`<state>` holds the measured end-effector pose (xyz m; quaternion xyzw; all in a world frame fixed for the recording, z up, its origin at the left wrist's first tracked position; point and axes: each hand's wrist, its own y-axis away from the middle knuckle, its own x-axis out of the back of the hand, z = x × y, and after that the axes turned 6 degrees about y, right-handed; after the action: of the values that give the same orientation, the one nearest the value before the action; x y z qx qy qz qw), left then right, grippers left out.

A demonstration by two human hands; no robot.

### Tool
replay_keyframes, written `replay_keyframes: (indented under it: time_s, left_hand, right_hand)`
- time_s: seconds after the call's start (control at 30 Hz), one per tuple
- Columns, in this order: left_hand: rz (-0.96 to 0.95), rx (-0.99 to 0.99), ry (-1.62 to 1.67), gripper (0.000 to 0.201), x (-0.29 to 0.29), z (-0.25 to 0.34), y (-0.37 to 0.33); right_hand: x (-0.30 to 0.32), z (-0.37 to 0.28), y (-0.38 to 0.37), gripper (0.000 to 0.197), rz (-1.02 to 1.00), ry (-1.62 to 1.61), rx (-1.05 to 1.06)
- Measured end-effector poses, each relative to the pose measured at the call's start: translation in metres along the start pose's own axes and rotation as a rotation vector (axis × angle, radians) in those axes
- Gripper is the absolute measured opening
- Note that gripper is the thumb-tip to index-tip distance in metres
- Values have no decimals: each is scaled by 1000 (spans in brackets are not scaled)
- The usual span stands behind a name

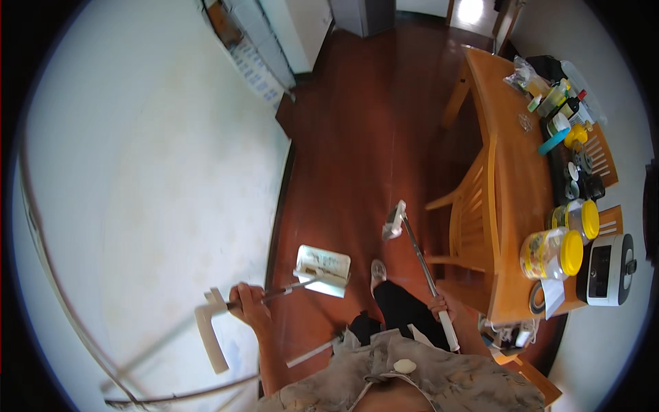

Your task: Cleaning a bathroom floor and scrubbing a squat toilet using a long-handled brush.

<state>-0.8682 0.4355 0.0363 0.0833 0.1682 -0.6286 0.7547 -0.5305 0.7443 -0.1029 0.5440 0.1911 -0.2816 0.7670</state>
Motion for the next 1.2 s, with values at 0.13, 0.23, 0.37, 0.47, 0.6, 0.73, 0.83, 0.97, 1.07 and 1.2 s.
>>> replay_keyframes:
  time_s: [0.13, 0.23, 0.37, 0.47, 0.6, 0.73, 0.83, 0.97, 1.07, 1.2]
  left_hand:
    - [-46, -56, 32, 28, -70, -8, -65]
    - [-68, -63, 23, 29, -115, -14, -116]
    - [-107, -76, 26, 29, -166, -43, -176]
    - [-131, -61, 27, 29, -217, -62, -230]
    - [-200, 2, 67, 26, -292, -81, -302]
    - [-189, 19, 16, 30, -362, -93, -355]
    - [-230, -2, 15, 30, -403, -118, -395]
    - [-243, 29, 33, 30, -458, -144, -436]
    - [-251, 18, 21, 30, -501, -166, -467]
    - [-255, 33, 6, 25, -554, -196, -509]
  right_hand:
    - [-64, -50, -29, 20, 8, 17, 27]
    - [-124, -77, -51, 25, -94, 1, -56]
    - [-191, -107, -75, 27, 38, 21, 6]
    - [-228, -140, -102, 26, 12, 31, 5]
    - [-324, -161, -126, 25, -19, -56, -34]
    - [-397, -190, -144, 25, -6, -87, -7]
    - [-442, -210, -152, 25, 1, -81, 43]
    - [-483, -240, -168, 25, -50, -94, 59]
    - [-513, -277, -182, 24, 31, -20, 121]
    - [-562, -349, -210, 22, 70, 29, 123]
